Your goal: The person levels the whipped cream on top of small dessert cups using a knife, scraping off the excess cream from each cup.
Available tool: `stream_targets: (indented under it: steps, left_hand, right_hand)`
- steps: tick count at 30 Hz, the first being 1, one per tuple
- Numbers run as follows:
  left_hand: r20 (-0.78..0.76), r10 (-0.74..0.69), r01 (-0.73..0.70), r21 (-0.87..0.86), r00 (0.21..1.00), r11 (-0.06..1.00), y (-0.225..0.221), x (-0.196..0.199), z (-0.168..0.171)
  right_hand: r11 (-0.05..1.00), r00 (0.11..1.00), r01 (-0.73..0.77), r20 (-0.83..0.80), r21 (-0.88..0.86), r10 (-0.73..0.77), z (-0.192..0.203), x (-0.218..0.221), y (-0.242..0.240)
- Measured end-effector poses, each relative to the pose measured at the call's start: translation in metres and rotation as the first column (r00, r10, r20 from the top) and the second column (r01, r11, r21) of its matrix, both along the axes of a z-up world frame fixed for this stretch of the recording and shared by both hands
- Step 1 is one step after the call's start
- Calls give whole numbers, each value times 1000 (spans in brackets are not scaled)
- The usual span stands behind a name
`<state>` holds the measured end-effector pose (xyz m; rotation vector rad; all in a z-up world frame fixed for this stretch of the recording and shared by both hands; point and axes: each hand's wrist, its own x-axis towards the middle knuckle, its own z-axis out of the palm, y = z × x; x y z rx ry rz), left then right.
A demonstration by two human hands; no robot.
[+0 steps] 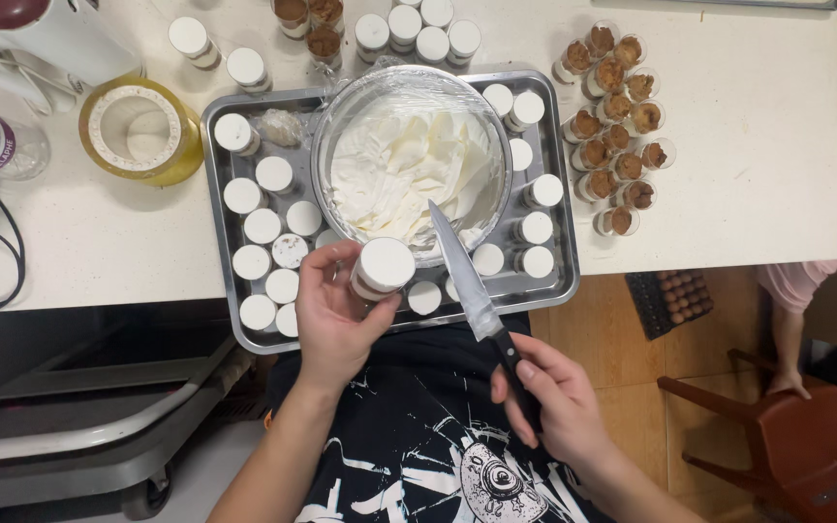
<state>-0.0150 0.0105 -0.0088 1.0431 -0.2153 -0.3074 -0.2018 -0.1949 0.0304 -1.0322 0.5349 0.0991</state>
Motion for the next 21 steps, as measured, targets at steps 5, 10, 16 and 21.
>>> stream_targets:
  steps: [5,10,16,21]
  left_hand:
    - [56,105,-112,141,993,984,-13,-12,3]
    - [297,236,-297,182,925,937,-23,-16,-2]
    - [528,306,-470,208,793,858,-25,-11,-12]
    - [645,288,-553,252,708,795,-30,-6,-18]
  right_hand:
    - [989,998,40,-45,143,-34,-1,0,17]
    - [945,988,111,-138,309,-71,7,7,34]
    - [921,983,97,-180,378,-30,22,20,51]
    - [904,984,63,-177,422,15,27,26,60]
